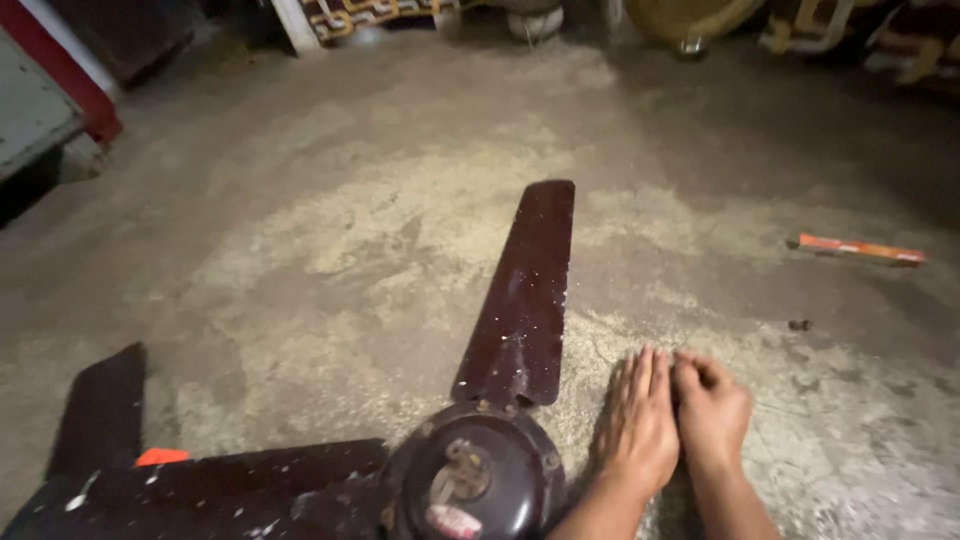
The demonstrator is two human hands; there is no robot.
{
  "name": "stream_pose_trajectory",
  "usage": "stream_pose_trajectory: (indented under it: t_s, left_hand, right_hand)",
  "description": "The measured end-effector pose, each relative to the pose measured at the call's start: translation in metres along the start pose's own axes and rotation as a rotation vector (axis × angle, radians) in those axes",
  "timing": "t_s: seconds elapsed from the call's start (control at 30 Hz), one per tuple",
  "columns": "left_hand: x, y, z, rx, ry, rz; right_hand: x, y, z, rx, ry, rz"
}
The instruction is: The person attaches three dark brown fan blades to a ceiling fan motor housing on the floor. They use a screwdriver to tighten screws securing each blade to the central hub.
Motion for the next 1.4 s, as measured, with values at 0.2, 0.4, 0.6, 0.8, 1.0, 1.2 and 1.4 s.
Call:
stream_pose_trajectory:
  t_s: [0.2, 0.4, 0.6, 0.8, 1.0, 1.2, 1.4]
  left_hand:
    - [-0.058, -0.016, -0.013, -0.451, -0.138, -0.032]
    - [-0.144, -0.086, 0.013, -1.475, -0.433, -0.062]
    - [-0.231, -0.211, 0.088, -1.676, -0.664, -0.153]
    - [-0.267, -0.228, 0.153, -1.736, -0.792, -0.228]
    - [-0.258, -0.223, 0.181, -1.820, -0.935, -0.276]
    - [-0.243, -0.237, 0.158, -1.886, -0.974, -0.208]
    - [-0.233, -0.247, 0.151, -1.896, -0.939, -0.175]
  right_hand:
    - [-0.063, -0.030, 0.034, 0.422, 0.382, 0.118]
    - [-0.148, -0.052, 0.124, 0.426, 0.474, 0.390]
    - [-0.263, -0.002, 0.196, 0.007, 0.115, 0.682]
    - [-0.330, 0.037, 0.195, -0.152, -0.089, 0.731]
    - [-0.333, 0.060, 0.174, 0.181, 0.527, 0.748]
    - [-0.304, 0.056, 0.177, 0.308, 0.709, 0.672]
    - [-0.294, 0.055, 0.173, 0.248, 0.757, 0.575]
Point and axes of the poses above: each hand's wrist, its own x-axis towards the middle knuckle, its own y-axis out of the palm, z = x × y, the point moved 2 cm from there along x, towards the middle knuckle, and after that the axes turned 8 degrees about -z, right-handed, at the moved point
